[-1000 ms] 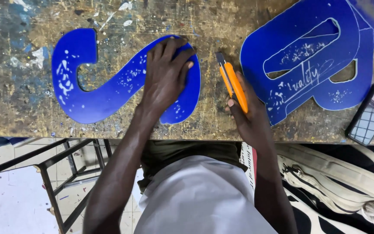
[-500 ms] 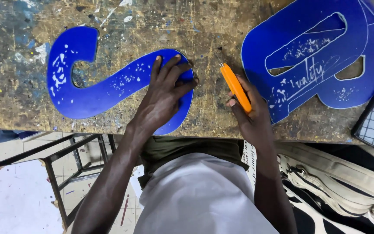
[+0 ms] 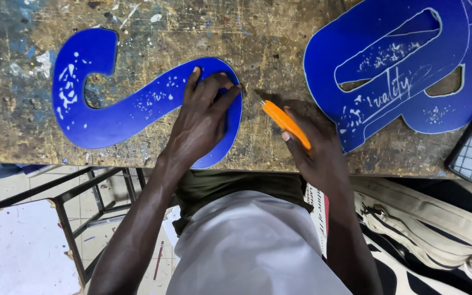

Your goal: Trimming the edges of a blue acrylic letter using a utility knife on a fabrication workbench.

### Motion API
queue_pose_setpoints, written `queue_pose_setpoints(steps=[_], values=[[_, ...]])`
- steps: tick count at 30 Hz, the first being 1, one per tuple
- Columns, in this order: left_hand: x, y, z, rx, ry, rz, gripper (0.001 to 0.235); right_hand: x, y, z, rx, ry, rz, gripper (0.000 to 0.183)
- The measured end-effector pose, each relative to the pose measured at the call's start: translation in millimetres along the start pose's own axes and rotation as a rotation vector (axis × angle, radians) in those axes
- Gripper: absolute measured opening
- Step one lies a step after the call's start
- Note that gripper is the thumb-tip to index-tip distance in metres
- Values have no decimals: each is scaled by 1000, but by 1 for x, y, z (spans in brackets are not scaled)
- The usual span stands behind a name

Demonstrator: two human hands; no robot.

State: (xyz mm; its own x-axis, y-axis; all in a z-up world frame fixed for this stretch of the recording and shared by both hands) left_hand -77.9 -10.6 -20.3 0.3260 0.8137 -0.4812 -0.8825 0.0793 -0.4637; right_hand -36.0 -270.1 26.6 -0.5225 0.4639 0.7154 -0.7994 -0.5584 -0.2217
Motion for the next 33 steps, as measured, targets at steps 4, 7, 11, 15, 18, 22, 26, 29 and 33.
queue_pose_setpoints(steps=[4, 7, 11, 15, 18, 22, 26, 29, 33], values=[[1, 1, 0, 1, 20, 34, 35, 4, 2, -10, 7, -72, -41, 45], [2, 0, 2, 17, 32, 43, 35, 9, -1, -10, 16, -121, -60, 47], [2, 0, 2, -7, 78, 42, 35, 5, -1, -13, 25, -167, -73, 48], [2, 1, 3, -10, 93, 52, 36, 6, -3, -12, 33, -178, -80, 47], [1, 0, 3, -18, 113, 62, 35, 9, -4, -12, 45, -208, -102, 48], [2, 0, 3, -22, 123, 65, 34, 6, -4, -13, 54, -203, -110, 47], [0, -1, 5, -28, 131, 69, 34, 8, -6, -14, 56, -212, -108, 46], [0, -1, 5, -23, 133, 76, 34, 9, -6, -14, 60, -216, -109, 46], [-1, -2, 6, -26, 133, 79, 34, 7, -5, -15, 47, -217, -105, 46]])
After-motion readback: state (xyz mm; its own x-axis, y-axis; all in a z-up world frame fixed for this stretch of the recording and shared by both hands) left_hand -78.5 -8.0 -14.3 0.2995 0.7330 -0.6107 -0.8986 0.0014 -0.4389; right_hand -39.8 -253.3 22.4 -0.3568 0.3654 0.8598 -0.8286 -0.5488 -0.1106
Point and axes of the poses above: each hand's wrist, its own y-axis away from the middle knuckle, its own z-axis out of the back of the hand, x = y × z, the point moved 4 cm from there along -y, towards the middle knuckle, and after that the axes turned 3 degrees about -x, right-handed, at the moved point
